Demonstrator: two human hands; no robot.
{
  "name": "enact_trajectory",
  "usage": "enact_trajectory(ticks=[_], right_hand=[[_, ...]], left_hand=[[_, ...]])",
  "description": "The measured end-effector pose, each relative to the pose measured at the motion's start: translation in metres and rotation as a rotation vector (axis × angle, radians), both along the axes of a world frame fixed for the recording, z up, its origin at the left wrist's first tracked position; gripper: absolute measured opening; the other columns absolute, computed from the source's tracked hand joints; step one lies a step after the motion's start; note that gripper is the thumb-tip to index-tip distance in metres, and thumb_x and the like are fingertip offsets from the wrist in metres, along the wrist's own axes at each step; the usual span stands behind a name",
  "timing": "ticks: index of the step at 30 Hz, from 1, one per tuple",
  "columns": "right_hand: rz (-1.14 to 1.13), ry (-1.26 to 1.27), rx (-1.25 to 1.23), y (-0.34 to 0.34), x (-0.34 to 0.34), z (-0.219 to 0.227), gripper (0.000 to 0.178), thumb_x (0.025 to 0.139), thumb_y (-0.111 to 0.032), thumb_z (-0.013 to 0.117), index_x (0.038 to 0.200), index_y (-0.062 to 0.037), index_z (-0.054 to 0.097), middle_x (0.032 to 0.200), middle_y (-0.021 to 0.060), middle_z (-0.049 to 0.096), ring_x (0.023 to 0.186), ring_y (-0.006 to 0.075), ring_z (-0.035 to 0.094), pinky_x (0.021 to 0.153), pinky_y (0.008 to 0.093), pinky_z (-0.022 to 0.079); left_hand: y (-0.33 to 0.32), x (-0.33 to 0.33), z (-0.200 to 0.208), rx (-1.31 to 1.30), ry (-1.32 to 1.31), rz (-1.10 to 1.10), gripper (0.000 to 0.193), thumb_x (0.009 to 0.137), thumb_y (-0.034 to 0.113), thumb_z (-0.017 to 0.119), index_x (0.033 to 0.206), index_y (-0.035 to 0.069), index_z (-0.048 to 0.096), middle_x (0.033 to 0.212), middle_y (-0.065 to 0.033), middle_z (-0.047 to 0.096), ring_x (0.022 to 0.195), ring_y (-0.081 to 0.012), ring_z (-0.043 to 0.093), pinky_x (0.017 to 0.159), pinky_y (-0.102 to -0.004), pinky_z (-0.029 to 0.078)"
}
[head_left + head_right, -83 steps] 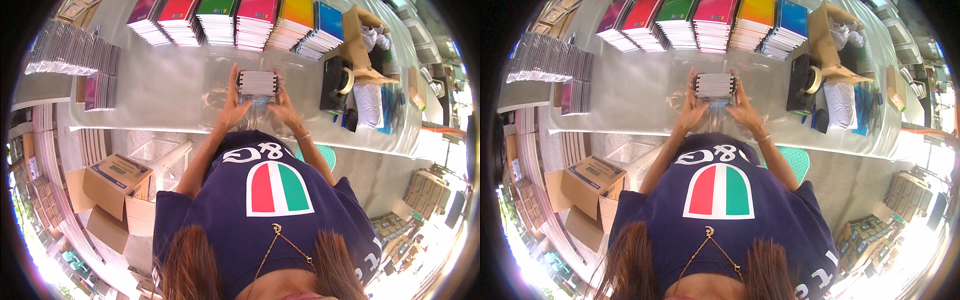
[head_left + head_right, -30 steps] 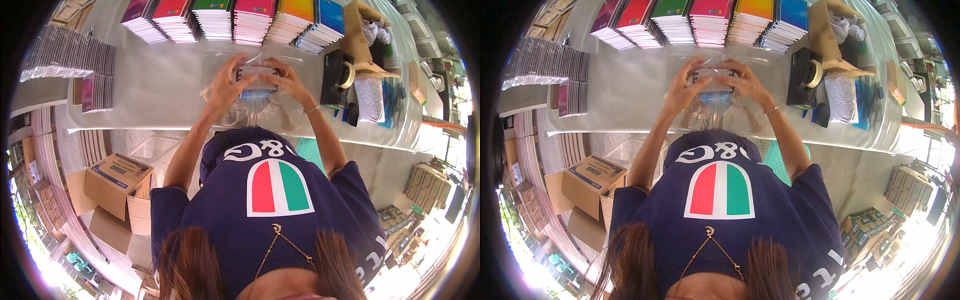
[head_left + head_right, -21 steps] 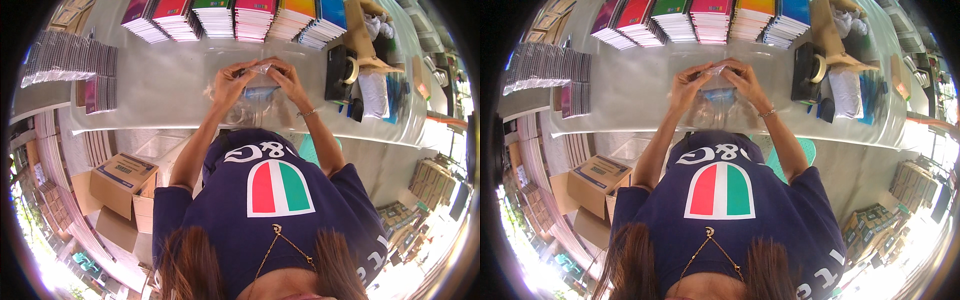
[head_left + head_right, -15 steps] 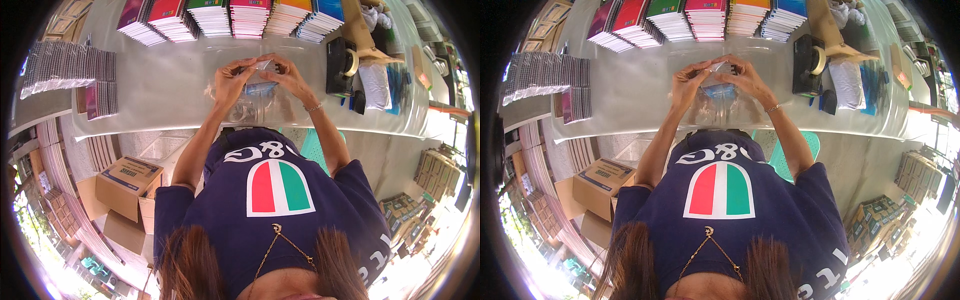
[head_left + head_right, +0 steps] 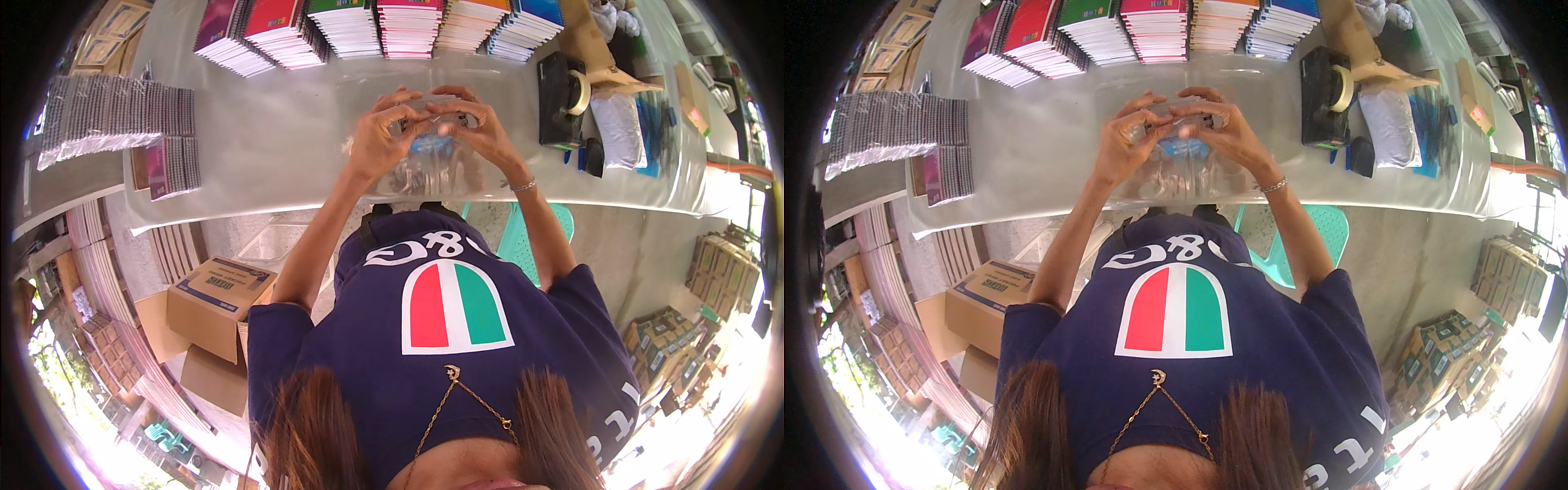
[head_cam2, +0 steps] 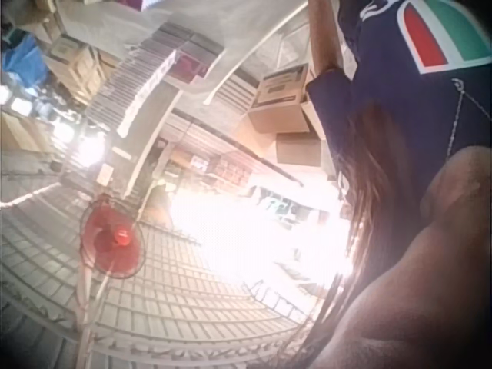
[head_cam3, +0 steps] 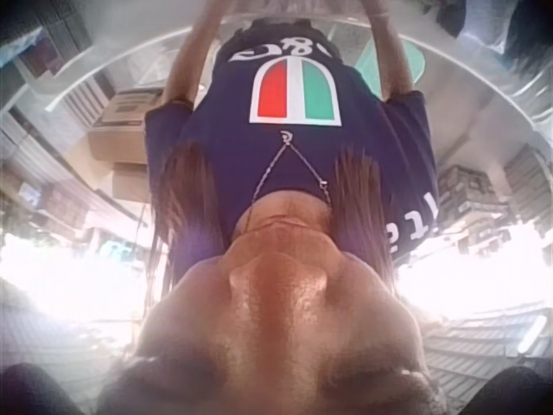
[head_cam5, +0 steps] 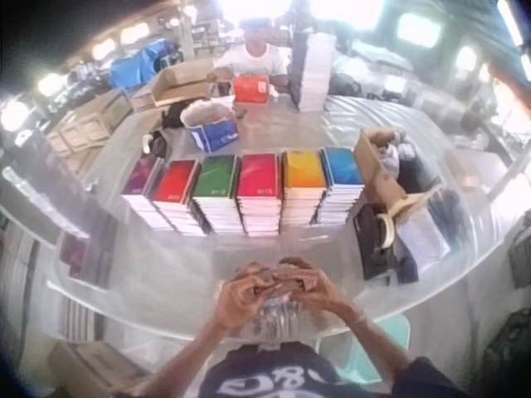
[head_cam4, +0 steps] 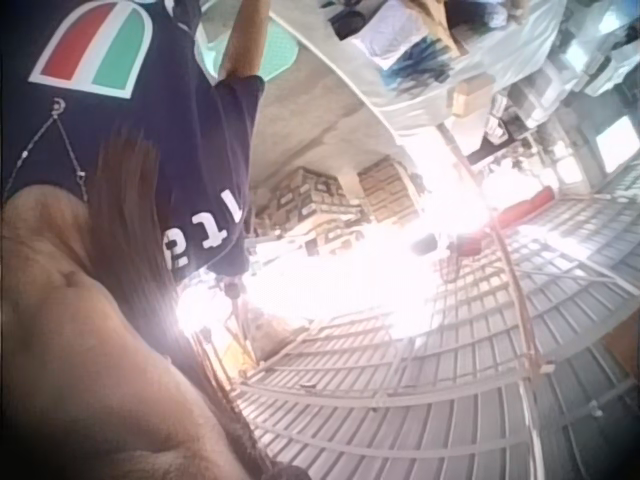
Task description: The person repeatedly picks up stacks of colorful spiral-bound notebooks, places them into clear plastic bags, and seals the bags. The person then sets the packaged notebooks aside and repeats the process with new stacks.
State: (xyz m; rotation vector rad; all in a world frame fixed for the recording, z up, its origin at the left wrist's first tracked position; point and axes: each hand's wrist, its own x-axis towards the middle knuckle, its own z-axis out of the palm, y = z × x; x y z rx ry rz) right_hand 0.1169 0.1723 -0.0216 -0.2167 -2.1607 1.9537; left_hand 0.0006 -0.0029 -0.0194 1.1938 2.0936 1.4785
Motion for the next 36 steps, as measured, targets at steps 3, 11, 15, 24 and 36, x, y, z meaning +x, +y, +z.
enact_trajectory(ticks=[3, 11, 15, 24, 36], right_hand=[[-0.046, 0.060, 0.289, -0.001, 0.008, -0.001, 0.031, 0.073, -0.017, 0.081, 0.103, -0.0139, 0.075, 0.129, 0.0087, 0.057, 0.126, 0.0263, 0.046, 0.104, 0.0395, 0.039], [-0.450, 0.082, 0.575, -0.037, 0.018, -0.018, 0.027, 0.069, -0.015, 0.082, 0.094, -0.0216, 0.077, 0.132, 0.0070, 0.054, 0.129, 0.0250, 0.042, 0.107, 0.0430, 0.032], [-0.531, 0.088, 0.591, -0.030, 0.031, -0.006, 0.026, 0.073, -0.012, 0.080, 0.098, -0.0175, 0.076, 0.131, 0.0079, 0.052, 0.124, 0.0263, 0.043, 0.103, 0.0417, 0.035], [-1.006, -0.273, -0.208, 0.140, 0.178, -0.049, 0.033, 0.088, -0.029, 0.071, 0.106, -0.0017, 0.071, 0.096, 0.0050, 0.066, 0.084, 0.0114, 0.060, 0.074, 0.0254, 0.051], [-0.948, -0.155, -0.332, 0.109, 0.182, -0.029, 0.030, 0.094, -0.023, 0.065, 0.102, 0.0059, 0.062, 0.092, 0.0109, 0.068, 0.085, 0.0164, 0.066, 0.078, 0.0278, 0.057]], left_hand=[[-0.001, 0.004, 0.003, -0.046, 0.218, 0.019, 0.007, 0.081, 0.014, 0.074, 0.088, 0.012, 0.071, 0.120, -0.0017, 0.065, 0.127, -0.0260, 0.053, 0.115, -0.0486, 0.024], [-0.006, 0.009, 0.002, -0.104, 0.515, -0.097, 0.010, 0.081, 0.009, 0.069, 0.089, 0.016, 0.068, 0.111, 0.0050, 0.063, 0.123, -0.0155, 0.054, 0.119, -0.0473, 0.020], [-0.007, 0.008, -0.005, -0.087, 0.587, -0.155, 0.017, 0.079, 0.005, 0.070, 0.094, 0.012, 0.067, 0.109, 0.0021, 0.065, 0.117, -0.0214, 0.058, 0.114, -0.0472, 0.030], [-0.002, 0.013, -0.010, 0.065, 0.549, -0.127, 0.026, 0.071, -0.004, 0.065, 0.094, 0.008, 0.067, 0.105, -0.0030, 0.064, 0.110, -0.0255, 0.060, 0.104, -0.0435, 0.045], [-0.001, 0.015, -0.008, 0.045, 0.513, -0.125, 0.013, 0.080, -0.003, 0.063, 0.088, 0.006, 0.066, 0.101, -0.0065, 0.066, 0.105, -0.0291, 0.061, 0.094, -0.0414, 0.049]])
